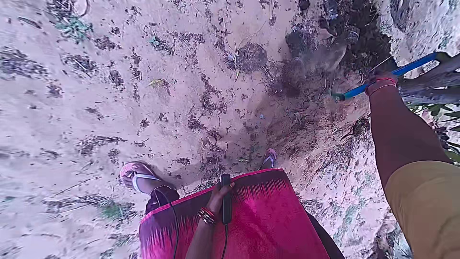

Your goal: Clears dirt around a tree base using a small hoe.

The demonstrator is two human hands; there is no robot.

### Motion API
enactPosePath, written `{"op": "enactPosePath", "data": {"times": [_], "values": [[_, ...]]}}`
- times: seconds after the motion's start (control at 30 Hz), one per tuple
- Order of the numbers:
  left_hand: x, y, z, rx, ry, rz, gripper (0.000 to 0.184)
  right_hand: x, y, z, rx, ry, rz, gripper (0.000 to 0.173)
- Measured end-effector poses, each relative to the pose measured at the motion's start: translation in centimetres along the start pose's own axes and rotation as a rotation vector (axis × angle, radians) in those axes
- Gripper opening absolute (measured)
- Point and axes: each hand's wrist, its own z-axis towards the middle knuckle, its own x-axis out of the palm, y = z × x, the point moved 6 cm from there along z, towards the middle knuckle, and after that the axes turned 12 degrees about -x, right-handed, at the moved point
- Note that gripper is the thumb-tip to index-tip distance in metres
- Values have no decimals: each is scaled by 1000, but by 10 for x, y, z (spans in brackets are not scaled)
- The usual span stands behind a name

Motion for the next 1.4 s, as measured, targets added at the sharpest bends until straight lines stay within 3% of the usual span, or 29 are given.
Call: {"op": "enactPosePath", "data": {"times": [0.07,0.1,0.17,0.3,0.4,0.6,0.77,0.87,0.97,1.1,1.2,1.27,1.4], "values": [[1,2,7,-3,12,-14,35,16,-25,-15,96,-135,449,29],[-1,4,10,-4,14,-19,32,32,-32,-34,157,-169,615,33],[-4,6,18,-5,23,-21,26,77,-29,-79,206,-122,751,29],[-12,16,34,-36,15,-25,21,175,-6,-171,271,95,795,31],[-19,28,38,-65,4,-18,30,234,18,-220,315,191,831,28],[-37,45,37,-81,-49,-53,33,313,40,-230,327,107,504,50],[-36,41,28,-101,-123,100,40,314,25,-200,290,137,501,48],[-35,35,25,-92,-185,158,41,288,11,-170,252,95,477,49],[-31,27,25,-94,-205,171,36,230,-17,-116,291,-27,459,50],[-24,24,32,-68,-134,119,25,115,-59,-31,290,-292,319,50],[-24,27,38,-47,-104,102,25,52,-93,-4,280,-386,274,55],[-23,30,42,-37,-67,84,22,51,-110,-7,264,-281,264,54],[-19,33,41,-84,-96,122,26,140,-114,-71,219,-49,342,46]]}}
